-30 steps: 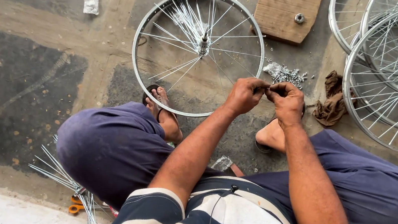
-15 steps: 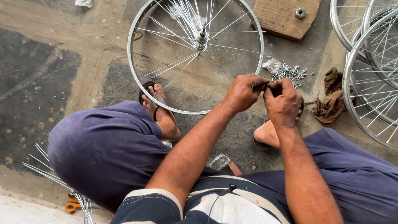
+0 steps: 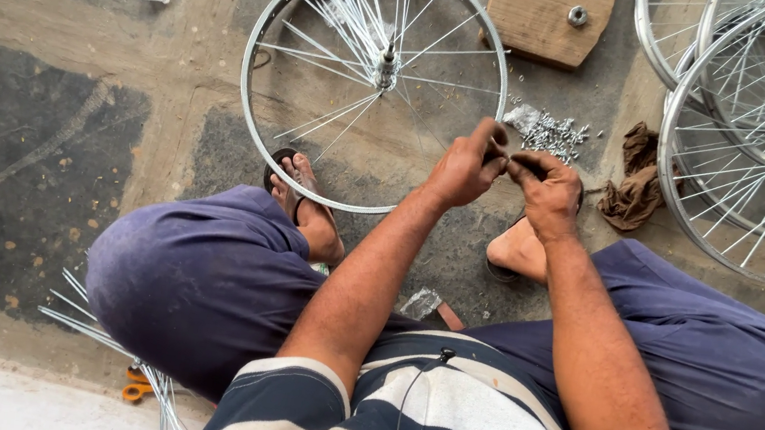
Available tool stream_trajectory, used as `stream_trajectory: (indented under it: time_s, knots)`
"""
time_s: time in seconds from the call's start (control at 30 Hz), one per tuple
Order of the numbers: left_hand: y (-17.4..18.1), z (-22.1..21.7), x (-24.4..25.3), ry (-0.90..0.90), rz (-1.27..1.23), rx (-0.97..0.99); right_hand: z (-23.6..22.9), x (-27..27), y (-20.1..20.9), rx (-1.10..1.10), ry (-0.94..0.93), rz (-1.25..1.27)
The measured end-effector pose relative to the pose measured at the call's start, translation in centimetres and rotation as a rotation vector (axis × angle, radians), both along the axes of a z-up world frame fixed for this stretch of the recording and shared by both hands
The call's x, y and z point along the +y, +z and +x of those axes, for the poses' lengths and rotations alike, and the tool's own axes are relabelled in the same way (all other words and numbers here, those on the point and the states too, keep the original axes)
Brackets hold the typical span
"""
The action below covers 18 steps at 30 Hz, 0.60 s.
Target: The person sits on the floor and installs spokes into a bicycle wheel rim, securing each with a nipple. They repeatedly pick up spokes and nipples, insert the spoke ends into the hub, and tighten the nipples by hand.
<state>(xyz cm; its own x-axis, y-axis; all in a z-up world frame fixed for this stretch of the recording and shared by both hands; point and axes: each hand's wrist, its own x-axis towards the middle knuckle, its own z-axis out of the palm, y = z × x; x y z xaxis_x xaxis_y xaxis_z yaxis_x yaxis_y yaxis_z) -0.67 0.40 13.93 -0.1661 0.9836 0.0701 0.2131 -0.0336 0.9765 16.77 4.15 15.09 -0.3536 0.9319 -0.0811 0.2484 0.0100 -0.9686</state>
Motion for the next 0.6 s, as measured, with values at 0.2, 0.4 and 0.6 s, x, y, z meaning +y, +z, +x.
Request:
stream_trajectory:
  time_s: [0.2, 0.4, 0.6]
  knots:
    - [-8.4, -1.8, -0.6, 0.462, -0.482, 0.001, 0.8, -0.1, -2.4, 0.116, -0.053, -0.118]
    - [-17.4, -2.4, -3.0, 0.227, -0.751, 0.132, 1.6, -0.8, -4.2, 0.061, -0.020, -0.286]
    - [-19.5, -3.6, -4.4, -0.042, -0.770, 0.071, 0.8, -1.7, -5.5, 0.085, 0.043, -0.420]
